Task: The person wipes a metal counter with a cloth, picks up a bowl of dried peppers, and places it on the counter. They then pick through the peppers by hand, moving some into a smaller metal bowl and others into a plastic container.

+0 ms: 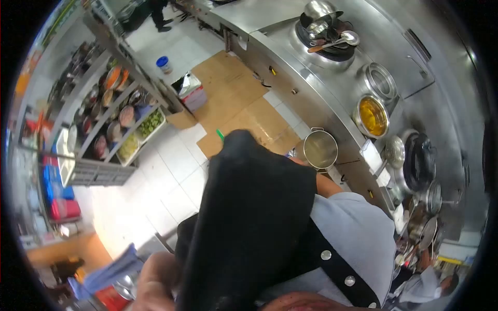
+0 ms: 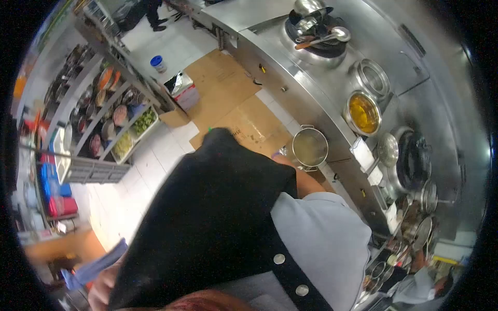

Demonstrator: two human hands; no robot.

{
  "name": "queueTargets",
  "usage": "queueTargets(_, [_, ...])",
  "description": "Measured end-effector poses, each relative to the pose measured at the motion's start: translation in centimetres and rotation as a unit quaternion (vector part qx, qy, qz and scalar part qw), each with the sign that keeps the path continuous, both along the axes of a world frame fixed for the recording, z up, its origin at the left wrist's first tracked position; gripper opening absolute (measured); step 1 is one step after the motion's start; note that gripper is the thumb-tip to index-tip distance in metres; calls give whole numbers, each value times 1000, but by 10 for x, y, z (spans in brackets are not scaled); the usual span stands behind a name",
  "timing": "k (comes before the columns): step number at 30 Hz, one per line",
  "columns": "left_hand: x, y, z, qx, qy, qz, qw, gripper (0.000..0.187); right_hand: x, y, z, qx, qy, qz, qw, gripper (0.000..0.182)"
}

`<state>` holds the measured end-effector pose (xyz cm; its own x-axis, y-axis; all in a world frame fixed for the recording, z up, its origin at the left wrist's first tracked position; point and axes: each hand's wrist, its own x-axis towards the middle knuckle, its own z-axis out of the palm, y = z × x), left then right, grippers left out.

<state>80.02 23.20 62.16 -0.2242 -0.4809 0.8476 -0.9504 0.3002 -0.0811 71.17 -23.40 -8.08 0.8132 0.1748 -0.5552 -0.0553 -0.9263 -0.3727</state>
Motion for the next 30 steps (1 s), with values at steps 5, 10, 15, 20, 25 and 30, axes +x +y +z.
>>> queueTargets(5, [80, 5, -11, -39, 9, -117, 992, 59, -16, 8, 27, -120, -78, -72, 987, 39])
queueTargets(10, [142, -15, -14, -64, 13, -222, 973, 58, 9, 90, 111, 120, 28, -460, 879, 36])
queueTargets(15, [184, -36, -21, -96, 46, -262, 959, 58, -9, 141, 74, 158, 47, -420, 892, 39])
queueTargets(20, [242, -49, -85, -149, 232, -127, 953, 57, -31, 103, 30, 88, -106, -191, 972, 43])
queueTargets(25, [305, -95, -256, 25, 625, 170, 762, 57, -10, 67, 56, 196, 78, -644, 735, 35])
queueTargets(30, [323, -106, -368, 225, 715, 206, 629, 56, 33, 22, 204, 391, -133, -721, 556, 46])
